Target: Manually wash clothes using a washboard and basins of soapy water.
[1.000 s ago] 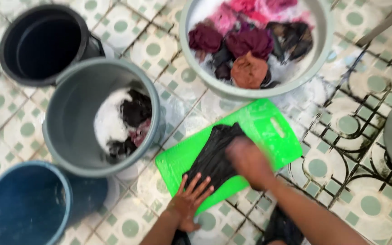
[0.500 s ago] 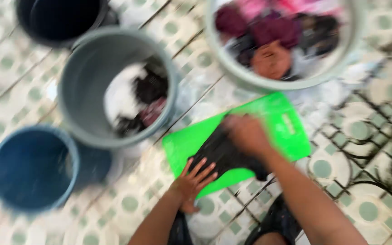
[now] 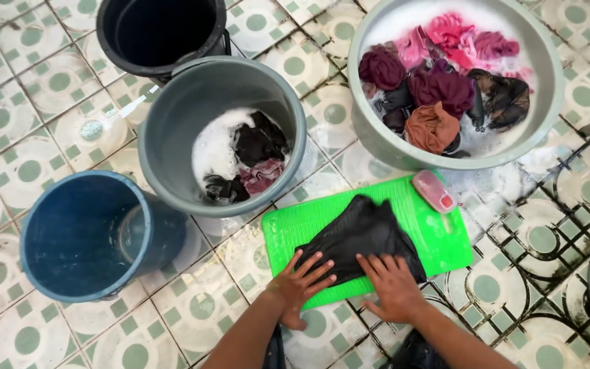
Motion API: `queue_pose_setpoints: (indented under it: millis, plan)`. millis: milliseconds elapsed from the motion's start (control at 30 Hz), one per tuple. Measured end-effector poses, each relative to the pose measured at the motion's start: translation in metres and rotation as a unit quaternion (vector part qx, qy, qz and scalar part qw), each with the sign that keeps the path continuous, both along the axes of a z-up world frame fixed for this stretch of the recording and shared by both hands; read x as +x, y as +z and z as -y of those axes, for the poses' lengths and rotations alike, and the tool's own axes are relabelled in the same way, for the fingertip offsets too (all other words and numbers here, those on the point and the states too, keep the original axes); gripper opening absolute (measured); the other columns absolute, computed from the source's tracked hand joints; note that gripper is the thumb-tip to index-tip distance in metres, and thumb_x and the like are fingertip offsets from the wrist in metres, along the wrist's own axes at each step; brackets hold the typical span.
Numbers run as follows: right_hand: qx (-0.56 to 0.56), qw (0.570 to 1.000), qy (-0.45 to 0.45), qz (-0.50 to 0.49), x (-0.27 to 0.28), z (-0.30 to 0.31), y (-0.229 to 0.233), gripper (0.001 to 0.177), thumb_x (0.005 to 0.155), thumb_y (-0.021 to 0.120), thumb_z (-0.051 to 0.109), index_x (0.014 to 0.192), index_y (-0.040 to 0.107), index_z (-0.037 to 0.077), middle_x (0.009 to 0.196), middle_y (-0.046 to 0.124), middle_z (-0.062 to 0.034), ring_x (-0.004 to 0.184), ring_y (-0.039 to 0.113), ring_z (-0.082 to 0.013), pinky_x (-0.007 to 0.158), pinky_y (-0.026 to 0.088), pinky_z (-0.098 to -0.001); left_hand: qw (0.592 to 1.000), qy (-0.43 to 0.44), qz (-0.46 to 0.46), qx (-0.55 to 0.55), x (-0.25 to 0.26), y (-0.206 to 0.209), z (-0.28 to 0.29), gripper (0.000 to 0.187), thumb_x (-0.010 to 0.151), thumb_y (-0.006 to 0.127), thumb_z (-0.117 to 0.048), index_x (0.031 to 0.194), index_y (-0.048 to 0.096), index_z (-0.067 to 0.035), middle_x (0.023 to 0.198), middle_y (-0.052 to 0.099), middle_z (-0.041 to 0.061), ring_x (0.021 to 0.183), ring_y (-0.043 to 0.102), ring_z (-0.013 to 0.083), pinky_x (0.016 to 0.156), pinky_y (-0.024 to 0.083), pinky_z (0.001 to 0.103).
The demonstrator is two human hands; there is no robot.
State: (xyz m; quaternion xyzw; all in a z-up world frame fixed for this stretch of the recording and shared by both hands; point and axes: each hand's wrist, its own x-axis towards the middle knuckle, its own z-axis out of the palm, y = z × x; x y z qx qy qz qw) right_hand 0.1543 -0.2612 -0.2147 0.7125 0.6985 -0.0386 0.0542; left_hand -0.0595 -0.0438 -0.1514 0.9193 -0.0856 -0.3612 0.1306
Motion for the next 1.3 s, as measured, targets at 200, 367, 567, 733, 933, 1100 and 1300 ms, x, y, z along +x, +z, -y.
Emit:
queue_pose_setpoints:
  millis: [200, 367, 567, 733, 933, 1100, 1300]
  plan:
    - [-0.127, 0.981, -0.047, -0.138, 0.016, -0.001, -0.015, 0.027, 0.077, 0.061, 0.008, 0.102, 0.056, 0.017, 0.085, 0.064, -0.0136, 0.075, 0.068, -0.0381, 0.065, 0.055, -0.0521, 0.939, 0.119, 0.273, -0.172, -0.006, -0.03, 0.005, 0.096, 0.067, 0.067, -0.047, 0.15, 0.043, -0.005, 0.162, 0.036, 0.017, 0.152, 0.022, 0.0413, 0.118, 0.001, 0.07]
    - [-0.012, 0.97, -0.115, -0.214, 0.022, -0.015, 0.015, 0.01, 0.091, 0.056, 0.016, 0.081, 0.059, 0.013, 0.094, 0.062, -0.0092, 0.083, 0.062, -0.0379, 0.067, 0.05, -0.0538, 0.875, 0.267, 0.379, -0.141, 0.03, -0.023, 0.026, 0.079, 0.082, 0.073, -0.037, 0.148, 0.043, -0.005, 0.152, 0.044, 0.016, 0.136, 0.042, 0.0393, 0.105, 0.036, 0.057]
    - [-0.125, 0.984, -0.09, -0.085, 0.001, -0.033, 0.02, 0.108, 0.057, 0.102, 0.037, 0.14, 0.041, 0.006, 0.121, 0.051, -0.0108, 0.11, 0.053, -0.0348, 0.082, 0.056, -0.0497, 0.847, 0.325, 0.384, -0.172, 0.05, -0.01, 0.031, 0.065, 0.082, 0.065, -0.032, 0.14, 0.05, -0.006, 0.151, 0.044, 0.015, 0.132, 0.044, 0.039, 0.098, 0.042, 0.058]
    - [-0.108, 0.988, -0.089, -0.07, -0.005, 0.003, -0.05, 0.018, 0.078, 0.063, 0.007, 0.094, 0.06, 0.014, 0.074, 0.069, -0.0135, 0.064, 0.07, -0.0357, 0.054, 0.056, -0.0507, 0.846, 0.324, 0.386, -0.174, 0.038, -0.03, 0.034, 0.063, 0.079, 0.069, -0.034, 0.134, 0.055, -0.008, 0.147, 0.047, 0.021, 0.132, 0.044, 0.0433, 0.104, 0.039, 0.06]
    - [-0.069, 0.853, -0.167, -0.49, 0.011, -0.033, 0.016, 0.019, 0.068, 0.068, 0.004, 0.071, 0.053, 0.016, 0.065, 0.055, 0.0018, 0.062, 0.054, -0.0176, 0.055, 0.037, -0.0368, 0.814, 0.324, 0.361, -0.32, 0.045, -0.042, 0.052, 0.1, 0.069, 0.072, -0.067, 0.143, 0.048, -0.005, 0.153, 0.046, 0.022, 0.149, 0.026, 0.0495, 0.114, 0.027, 0.061]
    - [0.122, 0.629, -0.195, -0.743, 0.014, -0.073, 0.052, 0.034, 0.073, 0.09, 0.004, 0.086, 0.059, 0.011, 0.079, 0.051, 0.003, 0.075, 0.049, -0.0091, 0.066, 0.039, -0.0256, 0.558, 0.668, 0.192, -0.454, 0.079, -0.104, 0.076, 0.042, 0.072, 0.088, -0.021, 0.112, 0.081, -0.015, 0.089, 0.077, -0.003, 0.077, 0.063, 0.0067, 0.069, 0.055, 0.025]
    - [0.339, 0.553, -0.247, -0.72, 0.003, -0.097, 0.076, 0.03, 0.079, 0.074, -0.01, 0.084, 0.053, 0.011, 0.092, 0.058, -0.004, 0.084, 0.054, -0.0132, 0.077, 0.042, -0.0263, 0.158, 0.741, 0.206, -0.619, 0.11, -0.018, 0.039, 0.048, 0.067, 0.075, 0.013, 0.112, 0.069, -0.002, 0.101, 0.075, 0.021, 0.091, 0.072, 0.0327, 0.083, 0.063, 0.044]
